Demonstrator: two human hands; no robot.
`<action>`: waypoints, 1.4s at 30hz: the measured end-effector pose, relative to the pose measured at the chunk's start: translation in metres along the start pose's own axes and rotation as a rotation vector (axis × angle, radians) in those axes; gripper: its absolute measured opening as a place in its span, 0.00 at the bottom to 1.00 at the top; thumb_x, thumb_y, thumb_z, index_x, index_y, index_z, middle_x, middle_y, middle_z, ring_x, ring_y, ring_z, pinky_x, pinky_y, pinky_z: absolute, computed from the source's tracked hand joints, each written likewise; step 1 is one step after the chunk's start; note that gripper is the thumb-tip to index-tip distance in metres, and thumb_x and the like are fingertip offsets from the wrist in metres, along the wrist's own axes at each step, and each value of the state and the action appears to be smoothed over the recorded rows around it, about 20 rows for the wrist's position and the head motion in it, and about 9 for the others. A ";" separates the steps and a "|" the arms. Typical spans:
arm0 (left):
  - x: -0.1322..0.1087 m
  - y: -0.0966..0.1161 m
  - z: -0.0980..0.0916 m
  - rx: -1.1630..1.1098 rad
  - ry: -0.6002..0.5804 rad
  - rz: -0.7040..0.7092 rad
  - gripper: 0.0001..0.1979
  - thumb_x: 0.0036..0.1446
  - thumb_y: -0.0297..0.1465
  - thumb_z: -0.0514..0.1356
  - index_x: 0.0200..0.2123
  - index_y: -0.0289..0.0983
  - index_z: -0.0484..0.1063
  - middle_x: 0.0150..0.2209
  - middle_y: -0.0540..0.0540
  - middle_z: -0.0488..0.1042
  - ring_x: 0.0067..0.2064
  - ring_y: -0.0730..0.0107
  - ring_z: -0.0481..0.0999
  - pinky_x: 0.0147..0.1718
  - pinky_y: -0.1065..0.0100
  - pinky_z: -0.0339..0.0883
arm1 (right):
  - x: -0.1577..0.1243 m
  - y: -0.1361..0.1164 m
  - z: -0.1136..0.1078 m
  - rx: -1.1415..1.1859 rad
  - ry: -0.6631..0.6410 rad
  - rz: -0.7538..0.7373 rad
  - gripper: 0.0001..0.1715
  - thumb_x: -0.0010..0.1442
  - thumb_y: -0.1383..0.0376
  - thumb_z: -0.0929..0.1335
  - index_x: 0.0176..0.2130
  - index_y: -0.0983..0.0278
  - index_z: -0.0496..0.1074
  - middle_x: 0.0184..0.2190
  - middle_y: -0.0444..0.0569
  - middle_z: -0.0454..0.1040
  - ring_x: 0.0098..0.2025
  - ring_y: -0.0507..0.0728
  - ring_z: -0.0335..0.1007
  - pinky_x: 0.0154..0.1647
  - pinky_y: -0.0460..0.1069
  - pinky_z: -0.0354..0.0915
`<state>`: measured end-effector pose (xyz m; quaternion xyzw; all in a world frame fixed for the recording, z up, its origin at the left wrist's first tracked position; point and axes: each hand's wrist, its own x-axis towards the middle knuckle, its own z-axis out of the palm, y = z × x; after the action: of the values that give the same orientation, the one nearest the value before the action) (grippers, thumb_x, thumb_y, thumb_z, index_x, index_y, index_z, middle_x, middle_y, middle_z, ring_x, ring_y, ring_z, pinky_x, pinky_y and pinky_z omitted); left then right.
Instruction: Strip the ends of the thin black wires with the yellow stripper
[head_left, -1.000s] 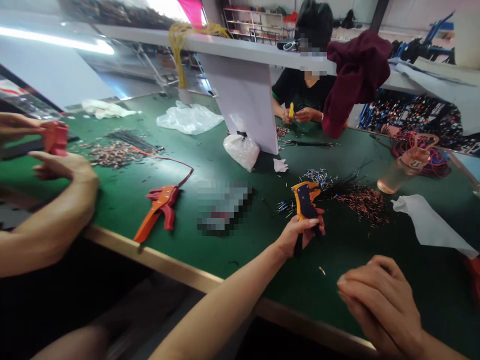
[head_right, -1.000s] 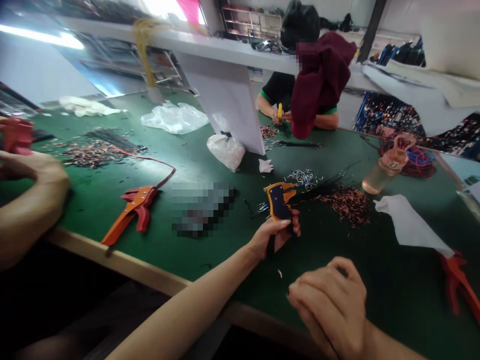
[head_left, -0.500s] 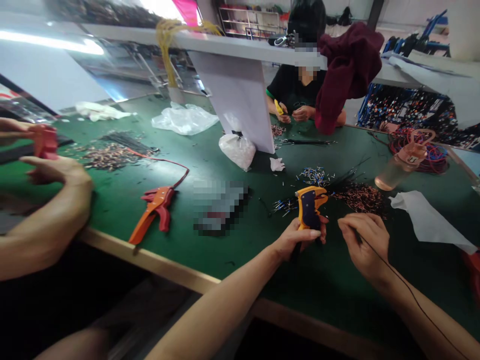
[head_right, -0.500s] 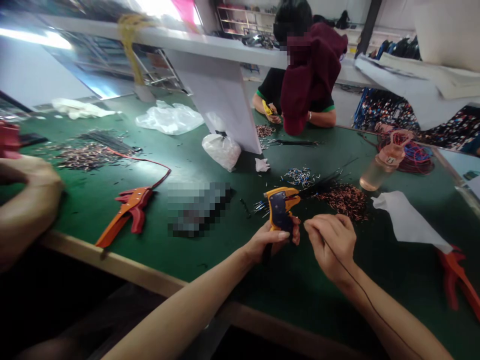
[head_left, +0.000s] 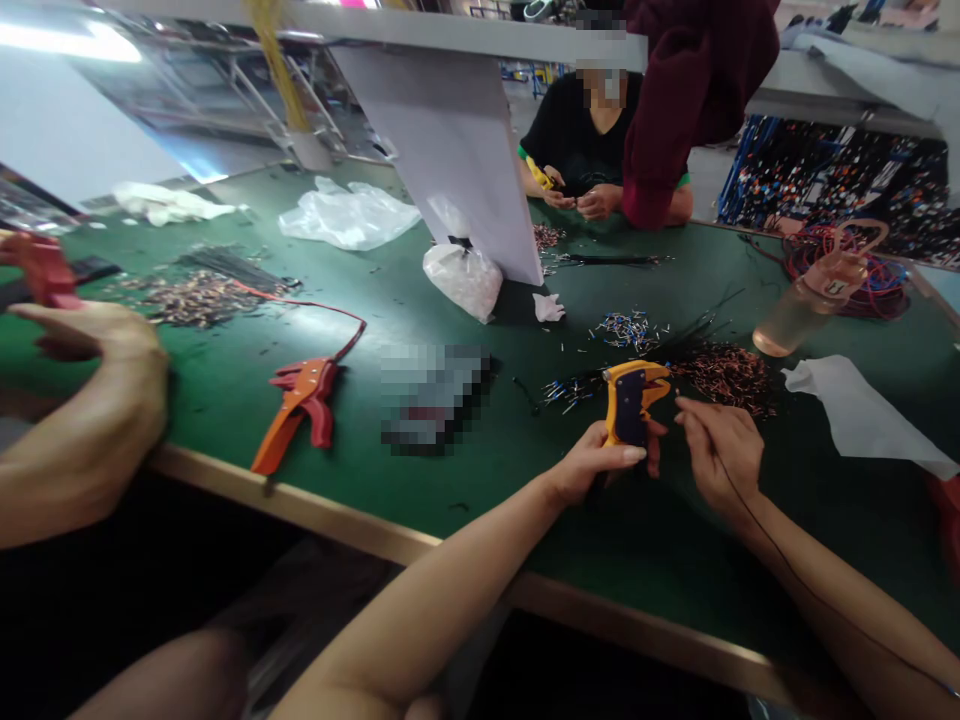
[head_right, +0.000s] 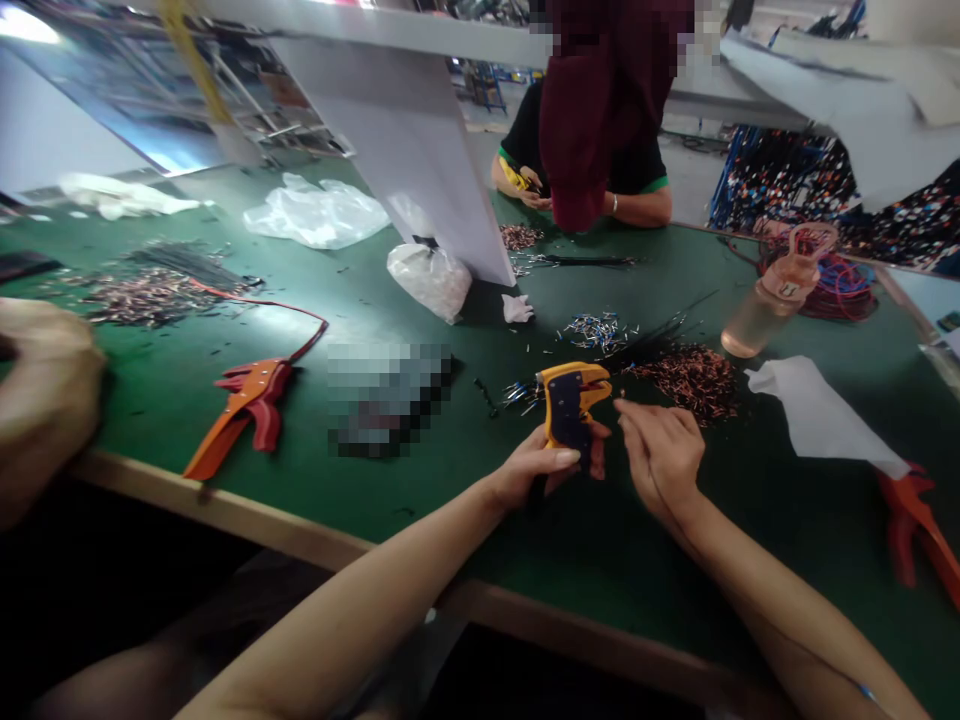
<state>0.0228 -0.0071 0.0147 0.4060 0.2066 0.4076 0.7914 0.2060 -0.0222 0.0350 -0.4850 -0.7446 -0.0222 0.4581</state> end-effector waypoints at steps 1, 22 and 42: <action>0.001 0.000 -0.001 -0.034 0.036 0.015 0.21 0.44 0.39 0.70 0.40 0.33 0.79 0.31 0.43 0.77 0.32 0.63 0.76 0.40 0.60 0.68 | -0.002 0.002 0.005 0.034 -0.020 0.096 0.17 0.70 0.62 0.61 0.41 0.59 0.79 0.32 0.48 0.82 0.31 0.55 0.79 0.40 0.51 0.68; 0.000 0.009 -0.001 0.044 0.160 0.013 0.31 0.48 0.33 0.71 0.57 0.39 0.71 0.43 0.43 0.81 0.34 0.68 0.76 0.36 0.66 0.69 | -0.033 -0.007 0.038 0.569 -0.337 0.529 0.17 0.63 0.51 0.67 0.39 0.61 0.78 0.28 0.47 0.81 0.30 0.57 0.78 0.30 0.48 0.73; 0.007 -0.005 -0.007 -0.059 0.148 0.096 0.24 0.39 0.27 0.69 0.43 0.35 0.72 0.33 0.47 0.76 0.33 0.65 0.76 0.37 0.61 0.71 | -0.001 0.012 0.005 0.417 0.023 0.250 0.13 0.67 0.59 0.67 0.44 0.58 0.81 0.40 0.51 0.79 0.35 0.56 0.76 0.35 0.52 0.75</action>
<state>0.0249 0.0003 0.0071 0.3607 0.2327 0.4797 0.7653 0.2112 -0.0142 0.0263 -0.4679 -0.6620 0.1831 0.5561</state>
